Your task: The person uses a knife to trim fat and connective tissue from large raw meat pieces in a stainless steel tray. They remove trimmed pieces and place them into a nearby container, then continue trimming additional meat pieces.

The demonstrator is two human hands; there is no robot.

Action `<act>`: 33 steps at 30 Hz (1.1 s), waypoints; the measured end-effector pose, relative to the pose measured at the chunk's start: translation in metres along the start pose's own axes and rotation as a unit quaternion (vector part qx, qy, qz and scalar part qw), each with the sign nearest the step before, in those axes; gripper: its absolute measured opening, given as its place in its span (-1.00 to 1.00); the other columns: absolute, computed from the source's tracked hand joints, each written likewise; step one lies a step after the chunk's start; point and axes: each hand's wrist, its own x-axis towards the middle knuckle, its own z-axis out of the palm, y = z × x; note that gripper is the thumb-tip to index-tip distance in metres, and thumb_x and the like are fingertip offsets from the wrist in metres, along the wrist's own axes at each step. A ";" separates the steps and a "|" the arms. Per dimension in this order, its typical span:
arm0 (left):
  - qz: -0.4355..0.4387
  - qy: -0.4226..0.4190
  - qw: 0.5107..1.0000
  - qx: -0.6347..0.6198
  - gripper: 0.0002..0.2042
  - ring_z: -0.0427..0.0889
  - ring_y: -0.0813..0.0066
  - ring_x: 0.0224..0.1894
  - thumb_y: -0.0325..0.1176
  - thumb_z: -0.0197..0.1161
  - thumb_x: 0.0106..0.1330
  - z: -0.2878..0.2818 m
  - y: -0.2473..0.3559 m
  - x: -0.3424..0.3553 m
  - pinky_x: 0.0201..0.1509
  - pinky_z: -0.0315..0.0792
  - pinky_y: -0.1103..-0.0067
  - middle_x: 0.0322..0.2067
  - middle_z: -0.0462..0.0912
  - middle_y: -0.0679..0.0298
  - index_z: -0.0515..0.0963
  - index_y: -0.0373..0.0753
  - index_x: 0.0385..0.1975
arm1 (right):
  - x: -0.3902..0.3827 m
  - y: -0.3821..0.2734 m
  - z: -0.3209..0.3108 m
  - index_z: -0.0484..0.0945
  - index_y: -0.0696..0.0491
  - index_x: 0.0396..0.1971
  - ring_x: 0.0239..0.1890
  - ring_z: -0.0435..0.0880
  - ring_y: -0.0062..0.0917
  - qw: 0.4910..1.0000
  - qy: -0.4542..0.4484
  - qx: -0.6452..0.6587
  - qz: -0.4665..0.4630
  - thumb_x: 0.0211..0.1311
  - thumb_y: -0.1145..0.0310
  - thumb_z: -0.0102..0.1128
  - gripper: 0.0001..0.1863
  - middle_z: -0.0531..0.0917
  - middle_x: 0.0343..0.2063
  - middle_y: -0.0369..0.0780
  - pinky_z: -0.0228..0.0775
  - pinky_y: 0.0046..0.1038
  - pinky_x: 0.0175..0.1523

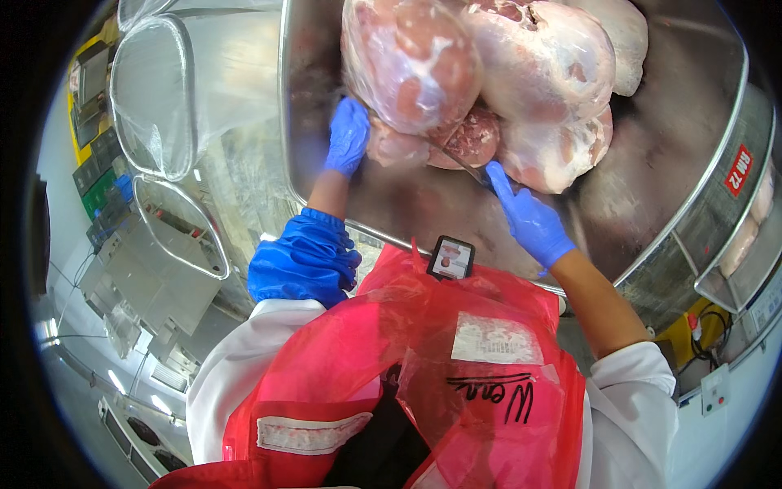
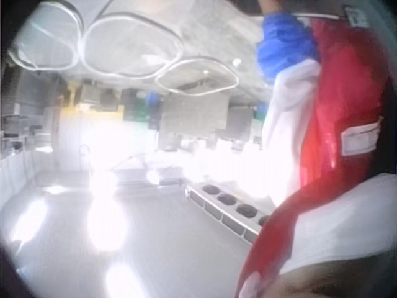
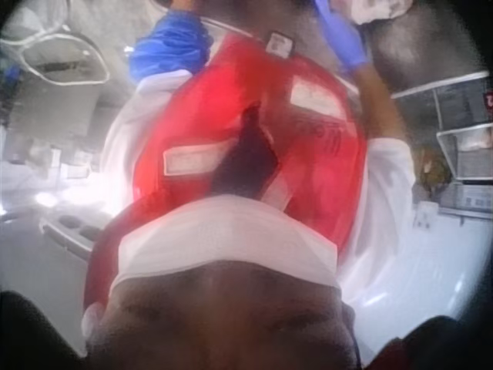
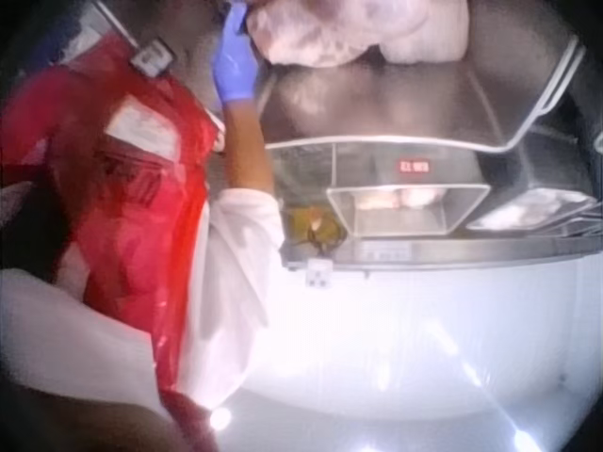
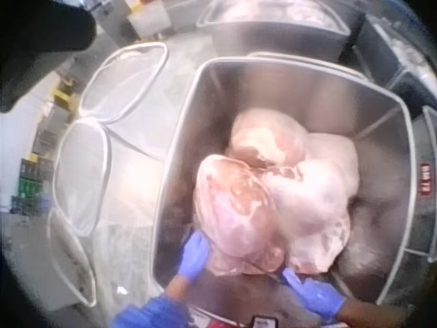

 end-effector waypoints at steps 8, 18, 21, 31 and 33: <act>-0.001 0.028 0.998 -0.054 -0.78 0.40 -0.04 -0.39 -0.31 -0.08 0.24 -0.003 -0.002 -0.007 -0.25 0.30 0.33 -0.45 0.43 -0.12 0.35 -0.37 -0.39 | 0.014 0.018 0.042 -0.14 -0.13 0.29 -0.55 0.50 -0.16 0.999 0.045 -0.002 -0.012 -0.06 0.59 -0.02 -0.14 0.46 -0.47 -0.02 0.37 -0.20 -0.46; 0.013 0.036 0.998 -0.055 -0.80 0.42 -0.03 -0.39 -0.32 -0.07 0.23 0.004 -0.002 -0.006 -0.27 0.31 0.33 -0.46 0.44 -0.11 0.34 -0.36 -0.41 | 0.019 0.022 0.004 -0.10 -0.03 0.27 -0.54 0.50 -0.11 0.999 0.024 0.023 -0.015 0.02 0.55 -0.08 -0.24 0.47 -0.51 0.00 0.36 -0.18 -0.43; 0.031 0.044 0.995 -0.087 -0.80 0.40 -0.04 -0.42 -0.32 -0.07 0.23 0.009 0.002 -0.005 -0.29 0.30 0.32 -0.48 0.42 -0.11 0.33 -0.36 -0.44 | -0.007 -0.025 -0.080 -0.12 0.02 0.26 -0.50 0.51 -0.08 0.995 -0.094 0.012 0.041 0.06 0.50 -0.06 -0.26 0.48 -0.50 0.03 0.34 -0.14 -0.41; 0.003 0.032 0.998 -0.062 -0.82 0.36 -0.03 -0.45 -0.33 -0.09 0.24 0.010 -0.005 -0.002 -0.31 0.29 0.31 -0.50 0.39 -0.11 0.30 -0.35 -0.45 | -0.005 -0.064 -0.133 -0.16 0.00 0.27 -0.41 0.49 0.04 0.977 -0.147 0.148 0.041 0.15 0.44 -0.06 -0.29 0.50 -0.44 0.14 0.26 -0.06 -0.31; 0.007 0.032 0.998 -0.050 -0.83 0.37 -0.03 -0.44 -0.35 -0.10 0.24 0.011 -0.013 -0.001 -0.31 0.29 0.31 -0.51 0.39 -0.11 0.31 -0.35 -0.44 | -0.010 -0.062 -0.112 -0.17 -0.01 0.28 -0.41 0.49 0.06 0.973 -0.132 0.183 0.047 0.15 0.44 -0.06 -0.28 0.50 -0.45 0.15 0.25 -0.06 -0.31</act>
